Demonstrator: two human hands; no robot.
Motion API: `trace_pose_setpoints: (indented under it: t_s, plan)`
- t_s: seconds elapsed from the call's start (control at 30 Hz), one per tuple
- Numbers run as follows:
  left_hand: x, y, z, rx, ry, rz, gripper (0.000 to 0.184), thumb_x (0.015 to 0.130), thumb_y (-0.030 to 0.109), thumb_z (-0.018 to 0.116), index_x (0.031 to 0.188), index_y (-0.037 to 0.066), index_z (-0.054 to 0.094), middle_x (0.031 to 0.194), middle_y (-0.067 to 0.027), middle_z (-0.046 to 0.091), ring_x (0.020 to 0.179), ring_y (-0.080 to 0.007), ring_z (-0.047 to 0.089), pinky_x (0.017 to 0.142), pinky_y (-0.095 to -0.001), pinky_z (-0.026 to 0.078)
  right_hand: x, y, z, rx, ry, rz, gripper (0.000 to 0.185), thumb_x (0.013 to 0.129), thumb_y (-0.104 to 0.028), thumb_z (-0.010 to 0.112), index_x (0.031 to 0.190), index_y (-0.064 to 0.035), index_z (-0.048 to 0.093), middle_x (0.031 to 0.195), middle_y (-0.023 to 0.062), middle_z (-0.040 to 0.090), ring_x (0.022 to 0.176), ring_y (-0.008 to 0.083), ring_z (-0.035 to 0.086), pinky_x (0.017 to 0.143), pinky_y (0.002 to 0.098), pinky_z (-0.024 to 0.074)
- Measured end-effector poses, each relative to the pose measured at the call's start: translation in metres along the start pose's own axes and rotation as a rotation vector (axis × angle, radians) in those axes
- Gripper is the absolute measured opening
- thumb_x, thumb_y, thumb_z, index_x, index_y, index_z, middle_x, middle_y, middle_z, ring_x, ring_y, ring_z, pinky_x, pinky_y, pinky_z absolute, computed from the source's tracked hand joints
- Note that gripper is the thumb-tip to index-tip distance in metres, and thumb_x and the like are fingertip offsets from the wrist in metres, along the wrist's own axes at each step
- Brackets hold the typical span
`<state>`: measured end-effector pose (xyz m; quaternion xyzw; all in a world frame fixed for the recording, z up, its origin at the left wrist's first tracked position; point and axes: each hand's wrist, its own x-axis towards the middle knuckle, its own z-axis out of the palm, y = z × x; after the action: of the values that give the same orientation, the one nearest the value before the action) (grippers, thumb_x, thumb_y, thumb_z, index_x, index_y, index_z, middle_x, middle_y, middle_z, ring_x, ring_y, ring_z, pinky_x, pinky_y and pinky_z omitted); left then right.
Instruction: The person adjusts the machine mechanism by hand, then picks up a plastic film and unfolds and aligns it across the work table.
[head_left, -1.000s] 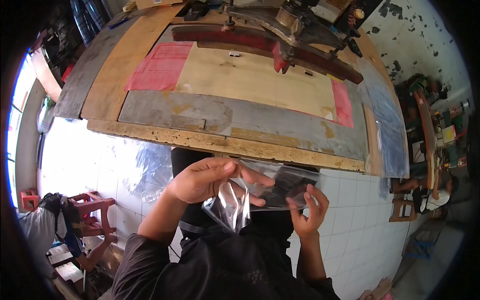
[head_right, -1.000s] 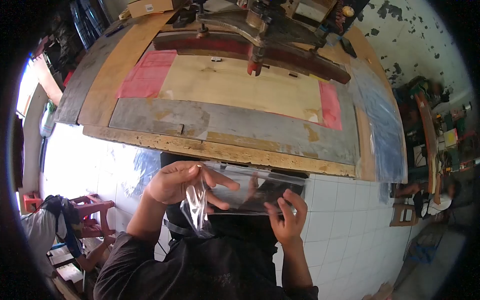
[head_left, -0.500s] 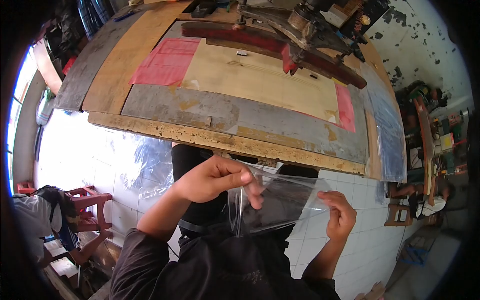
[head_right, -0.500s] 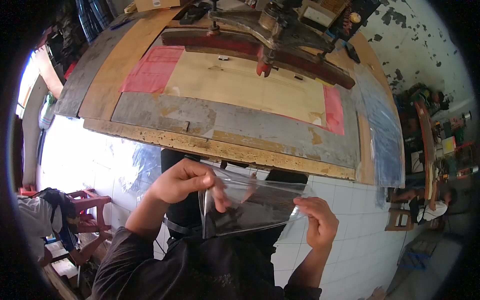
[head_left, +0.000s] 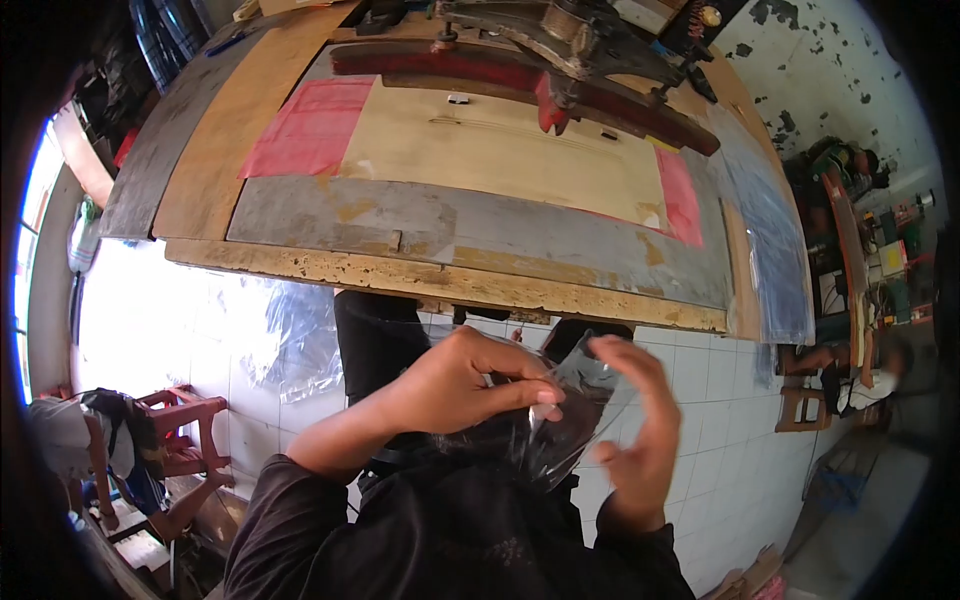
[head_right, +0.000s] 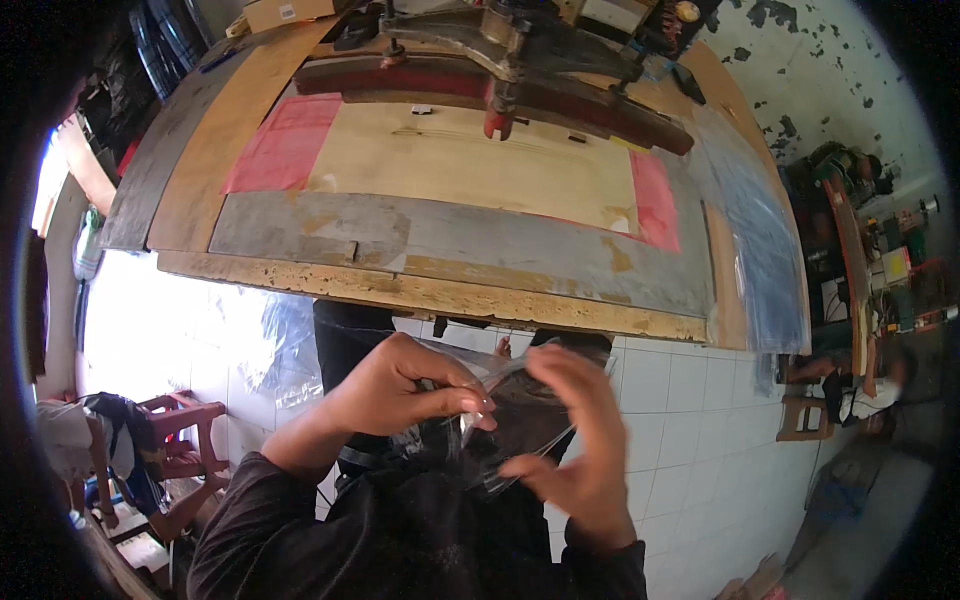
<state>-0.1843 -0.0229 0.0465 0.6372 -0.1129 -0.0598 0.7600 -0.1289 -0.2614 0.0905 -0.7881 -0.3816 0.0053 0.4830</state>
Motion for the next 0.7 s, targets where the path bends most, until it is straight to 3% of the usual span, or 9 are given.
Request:
trace_pose_setpoints:
  t_s: [0.13, 0.2, 0.23, 0.37, 0.53, 0.6, 0.7]
  plan:
    - [0.004, 0.003, 0.006, 0.162, 0.015, 0.026, 0.012, 0.098, 0.015, 0.078, 0.101, 0.004, 0.082, 0.089, -0.0064, 0.081, 0.082, -0.0145, 0.077, 0.078, -0.0293, 0.059, 0.011, -0.016, 0.019, -0.128, -0.105, 0.006, 0.059, 0.088, -0.025, 0.086, 0.135, -0.0008, 0.062, 0.125, 0.0191, 0.07, 0.119, 0.0368, 0.066, 0.107, 0.0459, 0.0503]
    - [0.002, 0.005, -0.001, 0.199, 0.065, 0.059, 0.013, 0.097, 0.016, 0.079, 0.102, 0.005, 0.083, 0.091, -0.0067, 0.082, 0.084, -0.0143, 0.078, 0.08, -0.029, 0.06, 0.009, -0.007, 0.023, -0.099, -0.102, 0.086, 0.06, 0.078, -0.009, 0.091, 0.132, -0.0016, 0.064, 0.126, 0.0173, 0.072, 0.118, 0.0318, 0.07, 0.102, 0.0409, 0.0543]
    - [0.001, 0.013, -0.004, 0.224, 0.057, 0.04, 0.013, 0.093, 0.01, 0.082, 0.101, 0.0, 0.083, 0.094, -0.0102, 0.083, 0.089, -0.0167, 0.079, 0.084, -0.0299, 0.06, 0.011, -0.004, 0.024, -0.071, -0.067, 0.066, 0.051, 0.08, -0.004, 0.087, 0.127, -0.0019, 0.068, 0.116, 0.0154, 0.076, 0.107, 0.0306, 0.075, 0.092, 0.0377, 0.0585]
    - [0.001, 0.006, -0.008, 0.279, 0.03, 0.095, 0.017, 0.095, 0.007, 0.08, 0.11, 0.001, 0.082, 0.1, -0.0122, 0.082, 0.092, -0.0204, 0.08, 0.085, -0.0314, 0.061, 0.012, -0.006, 0.016, -0.034, -0.194, 0.144, 0.033, 0.089, -0.005, 0.082, 0.119, -0.0007, 0.069, 0.112, 0.0153, 0.078, 0.1, 0.0331, 0.078, 0.084, 0.0375, 0.0615]
    - [0.005, 0.004, -0.005, 0.332, 0.085, 0.113, 0.016, 0.097, 0.007, 0.075, 0.112, 0.001, 0.079, 0.099, -0.0135, 0.081, 0.09, -0.0241, 0.079, 0.082, -0.0329, 0.06, 0.017, -0.003, 0.014, 0.047, -0.161, 0.235, 0.034, 0.088, -0.006, 0.084, 0.12, -0.0028, 0.072, 0.111, 0.015, 0.078, 0.1, 0.0314, 0.078, 0.085, 0.0373, 0.0616]
    - [0.007, 0.004, -0.003, 0.37, 0.095, 0.137, 0.016, 0.099, 0.009, 0.073, 0.112, 0.001, 0.078, 0.096, -0.0134, 0.08, 0.087, -0.0268, 0.079, 0.078, -0.0344, 0.059, 0.022, -0.004, 0.014, -0.053, -0.053, 0.034, 0.039, 0.085, -0.006, 0.086, 0.122, -0.0035, 0.072, 0.112, 0.014, 0.077, 0.1, 0.0302, 0.078, 0.085, 0.0368, 0.062]
    - [0.008, 0.011, -0.001, 0.384, 0.043, 0.051, 0.013, 0.097, 0.002, 0.071, 0.108, -0.002, 0.076, 0.093, -0.012, 0.08, 0.086, -0.0225, 0.079, 0.078, -0.032, 0.06, 0.02, 0.003, 0.014, -0.047, -0.051, 0.031, 0.04, 0.084, -0.003, 0.086, 0.121, -0.0035, 0.073, 0.114, 0.0136, 0.077, 0.101, 0.0289, 0.077, 0.085, 0.0364, 0.0624]
